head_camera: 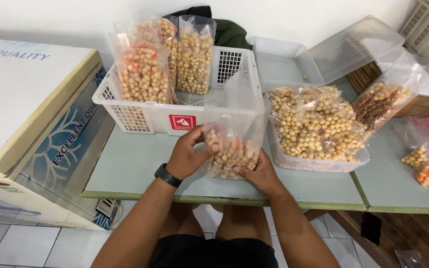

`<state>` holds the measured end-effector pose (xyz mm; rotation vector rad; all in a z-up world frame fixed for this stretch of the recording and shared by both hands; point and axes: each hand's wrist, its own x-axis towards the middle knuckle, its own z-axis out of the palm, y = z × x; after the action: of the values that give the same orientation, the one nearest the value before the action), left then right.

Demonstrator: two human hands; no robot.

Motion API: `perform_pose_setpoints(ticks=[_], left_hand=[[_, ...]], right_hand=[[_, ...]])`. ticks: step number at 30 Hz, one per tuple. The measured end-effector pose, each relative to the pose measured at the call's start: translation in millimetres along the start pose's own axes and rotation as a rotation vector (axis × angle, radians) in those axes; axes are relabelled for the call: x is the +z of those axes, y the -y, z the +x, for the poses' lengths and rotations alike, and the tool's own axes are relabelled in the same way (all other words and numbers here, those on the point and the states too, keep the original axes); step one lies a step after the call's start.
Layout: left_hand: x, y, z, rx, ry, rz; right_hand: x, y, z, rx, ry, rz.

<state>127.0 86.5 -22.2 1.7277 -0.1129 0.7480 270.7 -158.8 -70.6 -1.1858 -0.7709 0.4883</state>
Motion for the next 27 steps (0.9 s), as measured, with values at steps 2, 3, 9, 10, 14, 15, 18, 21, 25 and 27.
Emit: perform_pose_setpoints(ticks=[2, 3, 9, 10, 14, 15, 18, 21, 25, 27], left_hand=[[3, -13, 1, 0.009, -0.022, -0.019], [6, -19, 2, 0.016, -0.040, -0.040], [8, 17, 0, 0.158, -0.154, 0.018], [9, 16, -1, 0.154, -0.155, 0.018], [13, 19, -2, 0.216, -0.209, 0.098], [15, 23, -4, 0.256, -0.234, 0.124], [19, 22, 0, 0.325, -0.255, 0.176], [19, 26, 1, 0.311, -0.266, 0.162], [12, 10, -1, 0.184, -0.244, 0.117], [16, -11, 0, 0.195, -0.249, -0.076]], right_hand=[[-2, -2, 2, 0.007, 0.012, 0.003], [-4, -3, 2, 0.015, 0.019, 0.006], [-6, -15, 2, 0.035, 0.040, 0.030], [-4, -12, 1, 0.039, 0.040, 0.031], [0, -3, 1, 0.055, 0.040, 0.017], [-1, -4, 0, 0.053, 0.043, 0.005], [-5, -12, 0, 0.048, 0.040, 0.021], [-4, -12, 1, 0.040, 0.032, 0.002], [-10, -20, 4, 0.003, 0.003, 0.006], [-1, -5, 1, 0.022, 0.030, -0.013]])
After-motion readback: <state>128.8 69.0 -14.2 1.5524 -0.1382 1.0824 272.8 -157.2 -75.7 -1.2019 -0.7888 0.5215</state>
